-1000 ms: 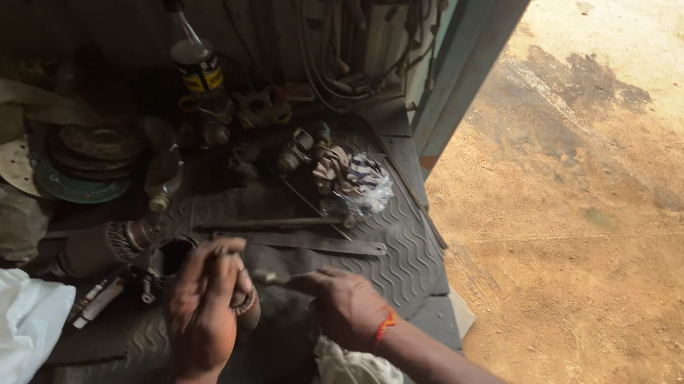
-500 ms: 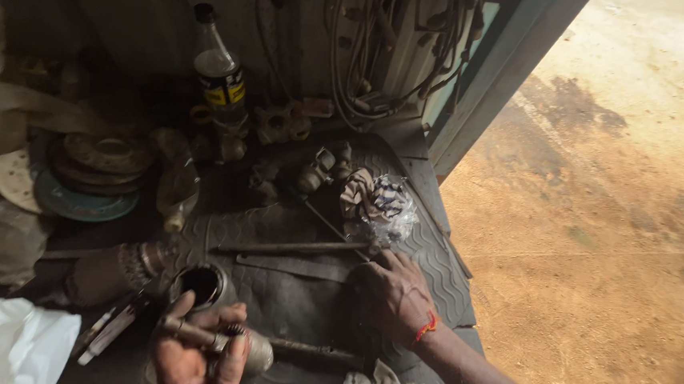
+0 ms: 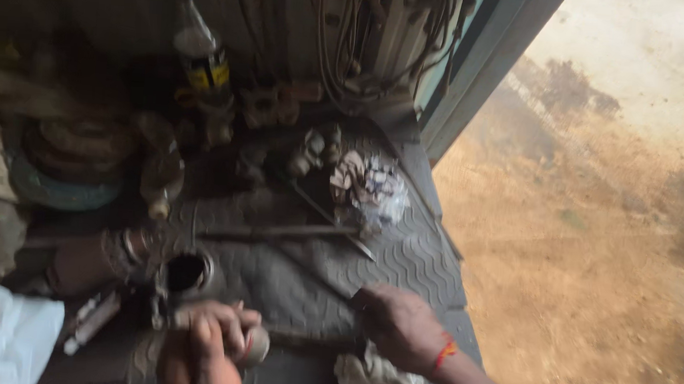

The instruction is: The person cleans a cylindrical metal car part using a rag and a metal tool. They wipe the part, scrape it with the tool, and continue wiping to remove residue.

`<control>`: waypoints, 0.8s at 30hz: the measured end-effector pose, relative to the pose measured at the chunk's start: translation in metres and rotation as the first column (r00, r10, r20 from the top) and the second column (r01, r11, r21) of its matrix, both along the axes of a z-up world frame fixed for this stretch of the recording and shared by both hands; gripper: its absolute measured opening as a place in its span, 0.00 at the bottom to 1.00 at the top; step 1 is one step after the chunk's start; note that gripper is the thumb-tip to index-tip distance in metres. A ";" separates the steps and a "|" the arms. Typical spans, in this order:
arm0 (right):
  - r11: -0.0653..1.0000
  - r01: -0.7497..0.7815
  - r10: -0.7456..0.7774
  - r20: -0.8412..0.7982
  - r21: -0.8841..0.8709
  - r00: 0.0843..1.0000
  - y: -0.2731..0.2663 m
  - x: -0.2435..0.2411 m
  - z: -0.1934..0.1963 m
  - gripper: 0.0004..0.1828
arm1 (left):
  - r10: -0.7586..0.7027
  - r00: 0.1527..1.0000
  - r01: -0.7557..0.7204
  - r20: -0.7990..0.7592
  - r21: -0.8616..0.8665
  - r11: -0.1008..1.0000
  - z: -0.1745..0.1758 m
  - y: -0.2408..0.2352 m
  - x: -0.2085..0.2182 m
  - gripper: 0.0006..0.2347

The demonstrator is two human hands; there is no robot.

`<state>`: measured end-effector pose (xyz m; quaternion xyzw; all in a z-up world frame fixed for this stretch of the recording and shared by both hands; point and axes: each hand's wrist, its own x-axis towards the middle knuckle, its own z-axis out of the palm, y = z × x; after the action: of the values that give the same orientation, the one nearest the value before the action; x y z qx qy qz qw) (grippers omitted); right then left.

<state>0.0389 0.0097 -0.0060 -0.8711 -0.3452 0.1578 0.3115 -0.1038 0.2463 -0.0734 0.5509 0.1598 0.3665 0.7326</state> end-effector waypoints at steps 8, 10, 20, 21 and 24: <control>0.770 0.621 -0.280 -0.800 0.142 0.530 -0.079 -0.032 -0.016 0.10 | 0.034 0.991 0.058 0.127 -0.655 0.754 0.066 -0.052 0.058 0.17; 0.725 0.664 -0.229 -0.845 0.184 0.483 -0.086 -0.047 -0.015 0.12 | 0.022 0.998 0.035 0.062 -0.784 0.620 0.057 -0.064 0.079 0.17; 0.664 0.670 -0.075 -0.863 0.331 0.500 -0.101 -0.091 -0.017 0.14 | -0.020 0.997 -0.030 -0.069 -0.657 0.753 0.010 -0.109 0.092 0.12; 0.641 0.688 -0.114 -0.844 0.341 0.524 -0.103 -0.089 -0.018 0.14 | -0.045 0.995 -0.023 -0.094 -0.621 0.783 0.011 -0.108 0.083 0.11; 0.562 0.751 -0.241 -0.799 0.348 0.550 -0.116 -0.072 -0.018 0.15 | -0.126 0.979 0.013 -0.158 -0.574 0.819 0.017 -0.104 0.066 0.09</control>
<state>-0.0336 -0.1066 -0.0244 -0.6418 0.0460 0.2242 0.7319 -0.0376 0.1426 -0.0567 0.3442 0.3104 0.2212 0.8580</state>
